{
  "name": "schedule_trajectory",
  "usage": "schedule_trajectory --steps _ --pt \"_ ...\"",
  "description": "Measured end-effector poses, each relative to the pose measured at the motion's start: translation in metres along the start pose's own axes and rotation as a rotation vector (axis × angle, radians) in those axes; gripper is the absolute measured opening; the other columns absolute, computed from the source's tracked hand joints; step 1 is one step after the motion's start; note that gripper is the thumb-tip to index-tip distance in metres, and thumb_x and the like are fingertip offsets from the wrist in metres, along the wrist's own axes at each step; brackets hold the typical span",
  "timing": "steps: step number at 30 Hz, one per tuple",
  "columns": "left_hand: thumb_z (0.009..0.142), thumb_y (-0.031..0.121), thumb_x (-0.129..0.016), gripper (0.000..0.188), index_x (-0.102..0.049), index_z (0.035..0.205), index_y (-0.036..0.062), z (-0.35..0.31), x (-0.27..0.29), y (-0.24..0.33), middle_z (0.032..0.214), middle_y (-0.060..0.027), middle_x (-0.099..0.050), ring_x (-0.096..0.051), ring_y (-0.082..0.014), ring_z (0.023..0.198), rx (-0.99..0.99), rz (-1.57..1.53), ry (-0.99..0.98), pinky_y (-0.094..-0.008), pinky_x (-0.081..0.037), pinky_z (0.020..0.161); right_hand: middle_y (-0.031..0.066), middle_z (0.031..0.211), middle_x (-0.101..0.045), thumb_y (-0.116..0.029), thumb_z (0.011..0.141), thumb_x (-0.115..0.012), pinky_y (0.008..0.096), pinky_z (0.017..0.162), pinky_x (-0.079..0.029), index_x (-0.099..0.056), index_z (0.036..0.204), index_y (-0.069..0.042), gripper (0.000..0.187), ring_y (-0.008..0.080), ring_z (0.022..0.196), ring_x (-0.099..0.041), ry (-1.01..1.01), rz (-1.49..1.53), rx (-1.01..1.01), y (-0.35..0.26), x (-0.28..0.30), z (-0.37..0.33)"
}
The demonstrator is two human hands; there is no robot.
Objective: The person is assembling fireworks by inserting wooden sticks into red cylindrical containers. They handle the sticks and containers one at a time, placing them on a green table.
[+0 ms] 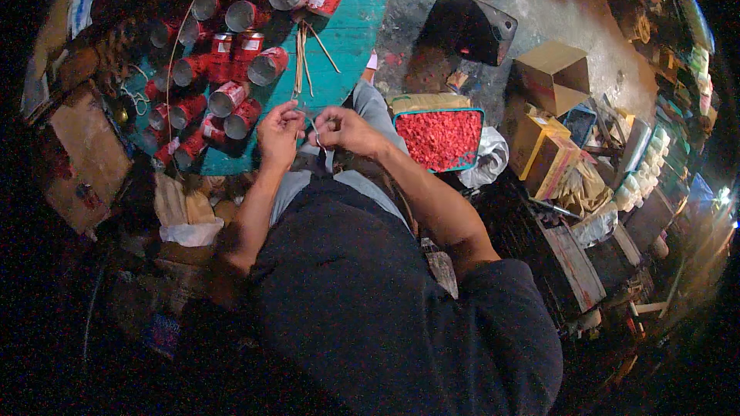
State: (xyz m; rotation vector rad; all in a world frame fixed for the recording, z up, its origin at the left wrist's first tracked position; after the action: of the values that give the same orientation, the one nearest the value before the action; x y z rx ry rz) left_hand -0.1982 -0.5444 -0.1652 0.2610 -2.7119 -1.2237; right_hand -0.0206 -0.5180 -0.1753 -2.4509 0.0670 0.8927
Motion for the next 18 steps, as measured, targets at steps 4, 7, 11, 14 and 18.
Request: schedule_trajectory --steps 4,7,11,14,18 --pt "0.088 -0.001 -0.066 0.027 -0.060 0.114 -0.0065 -0.010 -0.010 0.011 0.089 -0.0099 -0.067 -0.063 -0.0110 0.069 0.000 -0.175 -0.165 -0.0238 -0.051 0.056 0.0138 0.092 -0.070 0.006 0.083 -0.070 0.0323 0.073 -0.055 -0.042 0.117 -0.001 0.044 0.0203 0.080 -0.069 0.206 0.101 0.179 -0.010 0.003 -0.009" --pt "0.088 0.001 -0.068 0.026 -0.061 0.112 -0.0063 -0.001 -0.033 0.018 0.088 -0.0093 -0.067 -0.063 -0.0106 0.069 -0.011 -0.188 -0.217 -0.0237 -0.051 0.054 0.0144 0.091 -0.071 0.003 0.083 -0.071 0.0298 0.070 -0.054 -0.043 0.114 -0.001 0.042 0.0198 0.080 -0.069 0.275 0.023 0.231 -0.026 0.020 -0.003" --pt "0.090 0.009 -0.068 0.023 -0.068 0.109 -0.0045 0.008 -0.049 0.026 0.081 -0.0076 -0.069 -0.063 -0.0097 0.065 -0.002 0.013 -0.238 -0.0241 -0.050 0.054 0.0134 0.086 -0.071 -0.002 0.083 -0.071 0.0295 0.064 -0.052 -0.045 0.112 0.000 0.039 0.0181 0.071 -0.066 0.458 -0.186 0.346 -0.076 0.059 0.016" --pt "0.091 0.012 -0.067 0.025 -0.068 0.111 -0.0041 0.021 -0.058 0.030 0.079 -0.0074 -0.069 -0.062 -0.0091 0.063 -0.034 0.116 -0.189 -0.0238 -0.051 0.055 0.0141 0.085 -0.070 0.000 0.082 -0.070 0.0284 0.058 -0.050 -0.045 0.112 0.007 0.040 0.0180 0.067 -0.065 0.513 -0.327 0.378 -0.136 0.089 0.047" --pt "0.091 0.012 -0.066 0.025 -0.068 0.110 -0.0042 0.063 -0.082 0.036 0.078 -0.0075 -0.069 -0.062 -0.0093 0.062 -0.068 0.098 -0.051 -0.0249 -0.050 0.053 0.0120 0.077 -0.066 -0.004 0.081 -0.075 0.0260 0.053 -0.045 -0.045 0.118 0.008 0.049 0.0157 0.064 -0.061 0.478 -0.258 0.501 -0.179 0.097 0.077"
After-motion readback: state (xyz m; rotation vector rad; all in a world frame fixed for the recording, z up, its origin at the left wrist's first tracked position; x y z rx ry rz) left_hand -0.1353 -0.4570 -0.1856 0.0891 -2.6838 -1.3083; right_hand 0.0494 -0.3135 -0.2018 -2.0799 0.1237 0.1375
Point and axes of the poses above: each hand's wrist, its own z-axis towards the middle knuckle, its own x-axis out of the back of the hand, y = z × x, the point moved 1 cm from there along z, towards the middle knuckle
